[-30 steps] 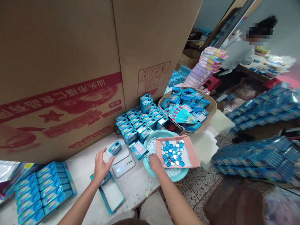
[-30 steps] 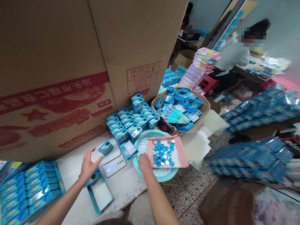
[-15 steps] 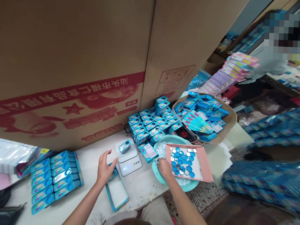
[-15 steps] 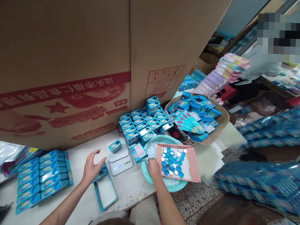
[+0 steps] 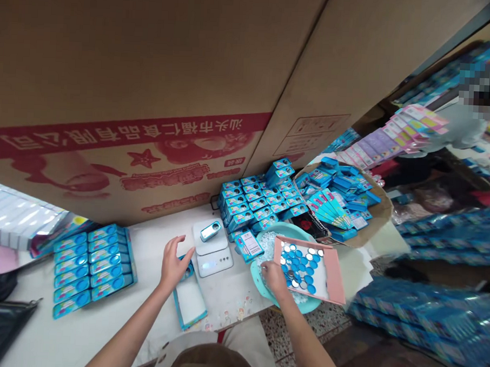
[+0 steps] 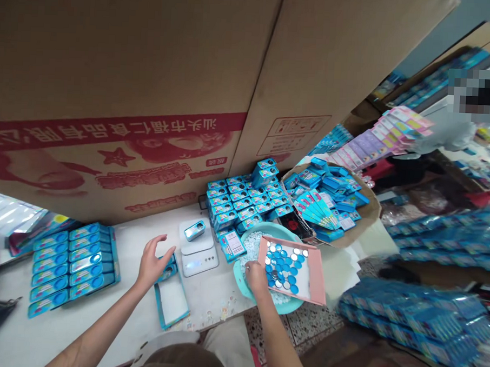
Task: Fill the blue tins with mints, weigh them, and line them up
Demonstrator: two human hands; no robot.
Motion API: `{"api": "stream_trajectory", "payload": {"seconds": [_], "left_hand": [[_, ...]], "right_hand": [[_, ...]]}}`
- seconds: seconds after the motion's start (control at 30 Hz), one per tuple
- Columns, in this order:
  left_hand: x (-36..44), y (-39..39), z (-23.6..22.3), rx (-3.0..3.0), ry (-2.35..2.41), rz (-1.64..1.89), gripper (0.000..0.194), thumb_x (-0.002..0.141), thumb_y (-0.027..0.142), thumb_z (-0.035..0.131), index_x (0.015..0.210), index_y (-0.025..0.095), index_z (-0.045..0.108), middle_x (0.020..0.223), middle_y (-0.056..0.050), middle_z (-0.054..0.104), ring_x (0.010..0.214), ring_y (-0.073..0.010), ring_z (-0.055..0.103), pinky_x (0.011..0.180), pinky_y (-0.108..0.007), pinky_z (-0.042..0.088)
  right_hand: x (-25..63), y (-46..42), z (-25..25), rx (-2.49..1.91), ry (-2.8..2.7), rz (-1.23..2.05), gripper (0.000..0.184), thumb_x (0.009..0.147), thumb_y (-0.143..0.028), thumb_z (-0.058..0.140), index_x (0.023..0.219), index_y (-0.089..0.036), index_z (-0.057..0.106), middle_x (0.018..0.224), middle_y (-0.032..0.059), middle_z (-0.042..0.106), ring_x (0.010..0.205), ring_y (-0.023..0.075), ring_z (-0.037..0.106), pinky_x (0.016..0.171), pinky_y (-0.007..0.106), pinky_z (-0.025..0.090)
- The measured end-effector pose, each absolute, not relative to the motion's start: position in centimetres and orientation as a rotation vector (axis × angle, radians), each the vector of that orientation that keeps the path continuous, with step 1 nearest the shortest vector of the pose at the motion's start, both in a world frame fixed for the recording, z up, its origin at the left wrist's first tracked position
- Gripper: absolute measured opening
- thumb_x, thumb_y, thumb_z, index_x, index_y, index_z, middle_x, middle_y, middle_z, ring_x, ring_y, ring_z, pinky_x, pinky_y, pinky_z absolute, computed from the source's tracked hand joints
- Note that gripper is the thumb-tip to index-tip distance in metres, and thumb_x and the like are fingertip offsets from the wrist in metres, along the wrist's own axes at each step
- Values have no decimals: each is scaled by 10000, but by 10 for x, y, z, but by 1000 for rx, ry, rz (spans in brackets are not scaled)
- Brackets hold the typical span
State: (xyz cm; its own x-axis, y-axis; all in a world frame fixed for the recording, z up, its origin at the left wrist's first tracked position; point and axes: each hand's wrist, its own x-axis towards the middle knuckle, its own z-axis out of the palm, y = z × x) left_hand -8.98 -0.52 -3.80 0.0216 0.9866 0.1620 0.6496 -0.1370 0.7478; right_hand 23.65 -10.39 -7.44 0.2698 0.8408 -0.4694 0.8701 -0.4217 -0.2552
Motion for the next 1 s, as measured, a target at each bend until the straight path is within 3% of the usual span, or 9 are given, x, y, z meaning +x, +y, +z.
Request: {"api": "stream_trajectory", "payload": {"seconds": [0.17,0.5,1.0], "left_hand": [[-95,-7,-40,1819,1675,954,383,768,446,593,1067,216,525,1052,-73,605,1030,-238,551,934,-410,430],[-99,-10,-44,1791,1708,935,386,766,448,586,1070,216,532,1040,-77,605,1014,-246,553,929,-427,428],[-94,-14,-39,1801,1700,879,371,764,444,586,1056,219,540,1020,-64,607,1015,-240,548,933,-408,419]], "right_hand": [[232,-96,-82,2418,1620,-860,304,789,-93,526,1058,-127,662,1096,146,650,1001,205,617,856,241,407],[237,-87,-79,2308,1669,-944,271,802,-120,540,1045,-148,657,1103,112,653,1029,195,597,858,225,387],[244,-79,-85,2295,1610,-987,269,826,-171,504,1018,-143,691,1013,117,703,960,202,633,800,241,424]]}}
